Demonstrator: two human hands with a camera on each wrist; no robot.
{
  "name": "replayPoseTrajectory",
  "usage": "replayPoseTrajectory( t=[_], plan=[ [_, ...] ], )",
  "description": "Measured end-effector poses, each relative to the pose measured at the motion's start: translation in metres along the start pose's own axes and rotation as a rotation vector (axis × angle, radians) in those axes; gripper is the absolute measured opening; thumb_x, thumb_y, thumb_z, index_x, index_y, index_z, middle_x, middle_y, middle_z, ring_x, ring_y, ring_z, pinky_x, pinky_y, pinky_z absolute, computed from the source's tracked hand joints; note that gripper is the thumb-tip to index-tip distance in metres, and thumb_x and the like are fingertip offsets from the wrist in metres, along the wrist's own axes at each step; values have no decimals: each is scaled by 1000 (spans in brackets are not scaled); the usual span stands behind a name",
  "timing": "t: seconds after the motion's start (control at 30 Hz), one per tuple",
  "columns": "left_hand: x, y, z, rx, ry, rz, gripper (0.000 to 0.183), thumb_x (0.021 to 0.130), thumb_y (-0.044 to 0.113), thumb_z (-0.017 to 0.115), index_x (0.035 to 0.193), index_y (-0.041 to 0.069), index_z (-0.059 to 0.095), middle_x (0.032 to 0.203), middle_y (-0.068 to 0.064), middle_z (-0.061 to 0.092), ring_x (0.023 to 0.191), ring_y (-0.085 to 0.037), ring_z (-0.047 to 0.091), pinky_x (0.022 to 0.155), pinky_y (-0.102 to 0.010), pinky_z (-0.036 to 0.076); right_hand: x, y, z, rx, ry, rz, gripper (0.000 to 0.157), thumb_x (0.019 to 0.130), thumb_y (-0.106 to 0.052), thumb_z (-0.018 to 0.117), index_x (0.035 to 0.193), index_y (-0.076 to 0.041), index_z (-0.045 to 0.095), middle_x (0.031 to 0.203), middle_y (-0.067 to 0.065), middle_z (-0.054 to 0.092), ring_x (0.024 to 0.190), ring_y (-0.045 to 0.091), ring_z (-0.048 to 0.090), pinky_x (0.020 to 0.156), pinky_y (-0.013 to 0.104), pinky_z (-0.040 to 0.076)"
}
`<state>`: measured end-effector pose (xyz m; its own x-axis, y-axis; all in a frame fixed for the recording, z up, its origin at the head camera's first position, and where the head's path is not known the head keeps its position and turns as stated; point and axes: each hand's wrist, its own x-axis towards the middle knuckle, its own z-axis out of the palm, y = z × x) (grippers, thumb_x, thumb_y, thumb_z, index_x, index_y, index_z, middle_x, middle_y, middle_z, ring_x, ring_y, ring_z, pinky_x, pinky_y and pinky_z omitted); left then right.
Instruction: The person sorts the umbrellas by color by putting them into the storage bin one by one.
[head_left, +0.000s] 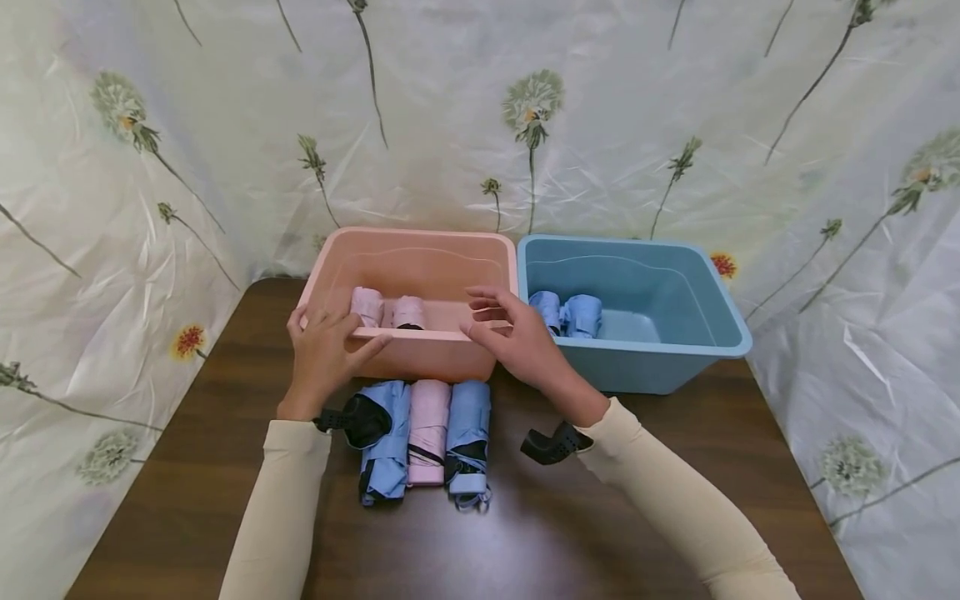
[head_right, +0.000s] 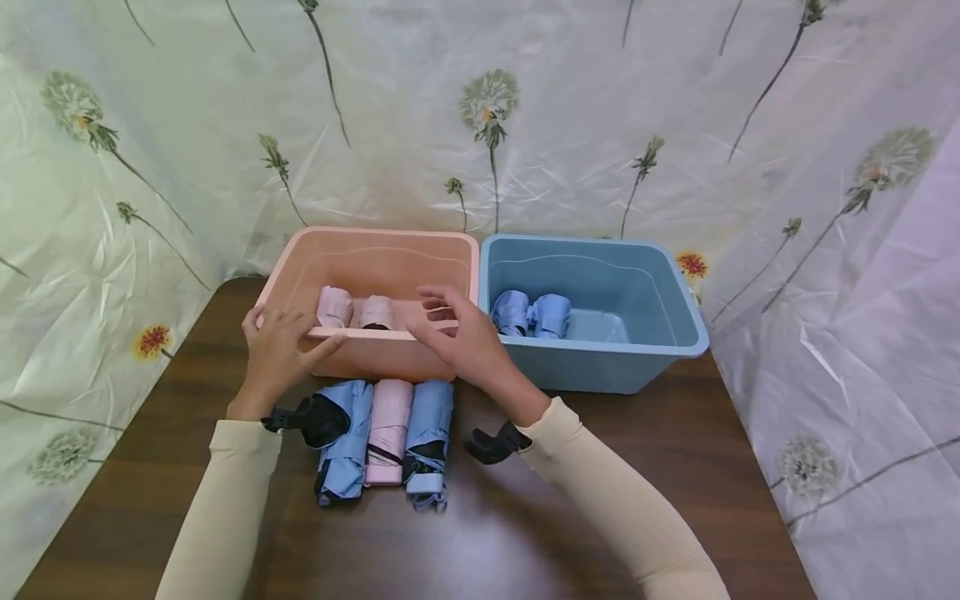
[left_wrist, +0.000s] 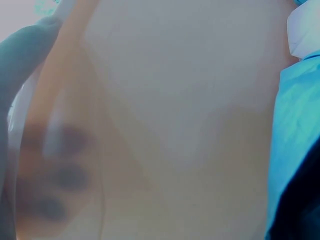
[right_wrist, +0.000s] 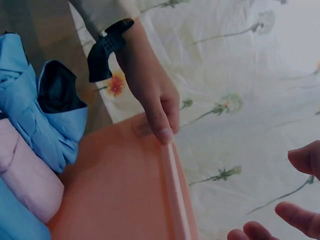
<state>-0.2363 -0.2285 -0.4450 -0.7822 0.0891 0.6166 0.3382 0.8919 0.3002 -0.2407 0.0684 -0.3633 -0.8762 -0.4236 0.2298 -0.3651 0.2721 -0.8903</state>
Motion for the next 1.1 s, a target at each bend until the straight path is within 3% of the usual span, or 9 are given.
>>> replayPoseTrajectory(
  t=[0.4,0.6,0.83,1.1],
  plan=[
    [2,2,-3,7,-7,-2,48,78,57,70,73,10,60,75,-6,58,88,-28,53,104,-64,14,-32,16,12,-9,-5,12,47,90,-28,68,134,-19,53,124,6,59,110,27,61,91,42,50],
    [2,1,-2,4,0,1,47,78,57,70,74,10,60,75,-7,58,87,-29,54,104,-63,15,-46,31,22,-23,-26,76,45,89,-33,69,131,-23,54,125,3,58,111,26,59,90,43,51],
    [2,1,-2,8,-6,-4,46,78,56,70,74,11,61,78,-8,61,90,-29,54,105,-63,14,-59,48,28,-2,-31,144,44,90,-31,70,130,-20,55,125,6,59,113,27,57,92,46,49],
    [1,1,-3,10,-10,-8,46,78,57,70,74,12,59,79,-8,61,90,-30,54,105,-62,14,-70,70,36,-62,-3,231,50,87,-31,72,131,-15,55,127,10,57,113,33,56,90,47,50]
  ],
)
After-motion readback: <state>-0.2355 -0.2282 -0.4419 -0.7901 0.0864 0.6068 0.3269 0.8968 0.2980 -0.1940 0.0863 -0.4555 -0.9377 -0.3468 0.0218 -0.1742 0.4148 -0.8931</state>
